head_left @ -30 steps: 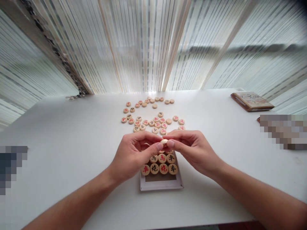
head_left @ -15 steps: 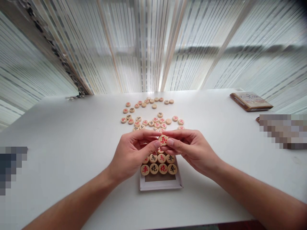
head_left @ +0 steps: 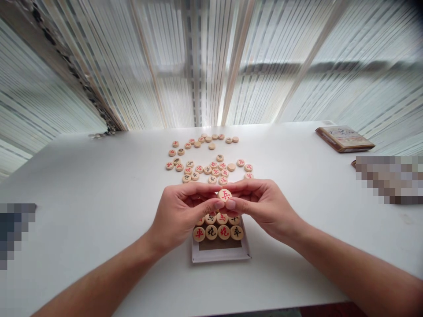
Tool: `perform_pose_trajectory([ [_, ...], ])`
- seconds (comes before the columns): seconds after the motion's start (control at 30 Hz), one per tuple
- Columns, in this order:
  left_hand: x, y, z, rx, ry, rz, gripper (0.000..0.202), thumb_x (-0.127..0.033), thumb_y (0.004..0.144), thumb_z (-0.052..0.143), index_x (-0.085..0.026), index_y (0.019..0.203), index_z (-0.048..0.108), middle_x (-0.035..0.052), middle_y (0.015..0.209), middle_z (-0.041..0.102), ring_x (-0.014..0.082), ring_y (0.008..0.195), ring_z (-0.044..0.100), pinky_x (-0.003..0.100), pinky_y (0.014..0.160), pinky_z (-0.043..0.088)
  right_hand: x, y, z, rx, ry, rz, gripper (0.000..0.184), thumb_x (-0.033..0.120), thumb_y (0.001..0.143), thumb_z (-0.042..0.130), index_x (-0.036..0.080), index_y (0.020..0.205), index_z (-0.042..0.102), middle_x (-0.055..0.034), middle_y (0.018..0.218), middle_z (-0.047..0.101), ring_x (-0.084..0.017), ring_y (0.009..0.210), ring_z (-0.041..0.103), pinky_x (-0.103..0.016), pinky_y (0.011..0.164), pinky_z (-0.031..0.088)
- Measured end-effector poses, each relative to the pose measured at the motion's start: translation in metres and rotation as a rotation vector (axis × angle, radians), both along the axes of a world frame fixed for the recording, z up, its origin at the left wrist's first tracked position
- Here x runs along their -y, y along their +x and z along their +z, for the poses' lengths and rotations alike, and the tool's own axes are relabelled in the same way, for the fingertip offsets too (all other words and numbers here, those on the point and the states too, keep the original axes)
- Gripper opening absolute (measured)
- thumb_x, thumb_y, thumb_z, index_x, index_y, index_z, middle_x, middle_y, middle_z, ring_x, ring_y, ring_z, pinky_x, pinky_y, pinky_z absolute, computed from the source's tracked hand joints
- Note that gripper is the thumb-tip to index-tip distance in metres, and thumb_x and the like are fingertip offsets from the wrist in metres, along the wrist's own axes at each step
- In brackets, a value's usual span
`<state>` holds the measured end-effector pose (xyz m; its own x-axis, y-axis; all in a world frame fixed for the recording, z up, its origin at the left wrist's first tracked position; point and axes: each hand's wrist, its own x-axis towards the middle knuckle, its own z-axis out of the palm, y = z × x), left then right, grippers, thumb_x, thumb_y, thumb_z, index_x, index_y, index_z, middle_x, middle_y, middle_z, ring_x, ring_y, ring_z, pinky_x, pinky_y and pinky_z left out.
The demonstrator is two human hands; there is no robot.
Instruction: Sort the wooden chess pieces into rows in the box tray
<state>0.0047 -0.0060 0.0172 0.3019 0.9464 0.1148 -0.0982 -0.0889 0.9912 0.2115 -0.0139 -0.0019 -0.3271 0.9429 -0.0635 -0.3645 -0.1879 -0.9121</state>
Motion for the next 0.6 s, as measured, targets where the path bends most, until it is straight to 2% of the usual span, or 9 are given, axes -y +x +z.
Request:
perform_pose_trajectory([
  [0.13,0.0013,-0.0010,-0.0001,-0.031,0.059,-0.011,0.022,-0.028,0.080,0.095,-0.018,0.100,0.089,0.0077,0.089,0.088,0.0238,0.080,0.085,0.030,0.073,0.073,0.0004,-0.0009,0.0017,-0.015,-0.025,0.021,0.048,0.017,0.062,0.106,0.020,0.106,0.088,-0.0056,0.083,0.085,-0.018,0.070,0.082,-0.025,0.066,0.070],
  [0.3,0.0020,-0.0027,-0.0042,-0.148,0.264,-0.007,0.019,-0.017,0.087,0.089,-0.020,0.105,0.089,0.0069,0.095,0.087,0.0194,0.084,0.082,0.025,0.076,0.069,0.0000,-0.0007,0.0032,-0.012,-0.043,0.019,0.036,0.017,0.060,0.107,0.018,0.090,0.087,-0.0048,0.075,0.084,-0.016,0.063,0.080,-0.019,0.060,0.066],
  [0.43,0.0015,-0.0037,-0.0066,-0.234,0.412,-0.029,0.018,-0.015,0.091,0.084,-0.021,0.108,0.088,0.0074,0.094,0.085,0.0182,0.080,0.079,0.027,0.071,0.064,0.0004,-0.0005,0.0030,0.001,-0.048,0.006,0.031,0.022,0.061,0.107,0.016,0.080,0.084,-0.0049,0.071,0.082,-0.016,0.061,0.079,-0.021,0.060,0.066],
  [0.6,0.0007,-0.0049,-0.0071,-0.255,0.468,-0.038,0.019,-0.013,0.092,0.083,-0.022,0.108,0.088,0.0066,0.093,0.084,0.0175,0.080,0.077,0.028,0.073,0.062,-0.0008,0.0009,0.0012,0.026,0.016,0.012,0.024,0.028,0.069,0.104,0.018,0.084,0.086,-0.0044,0.074,0.083,-0.016,0.064,0.077,-0.026,0.064,0.066],
])
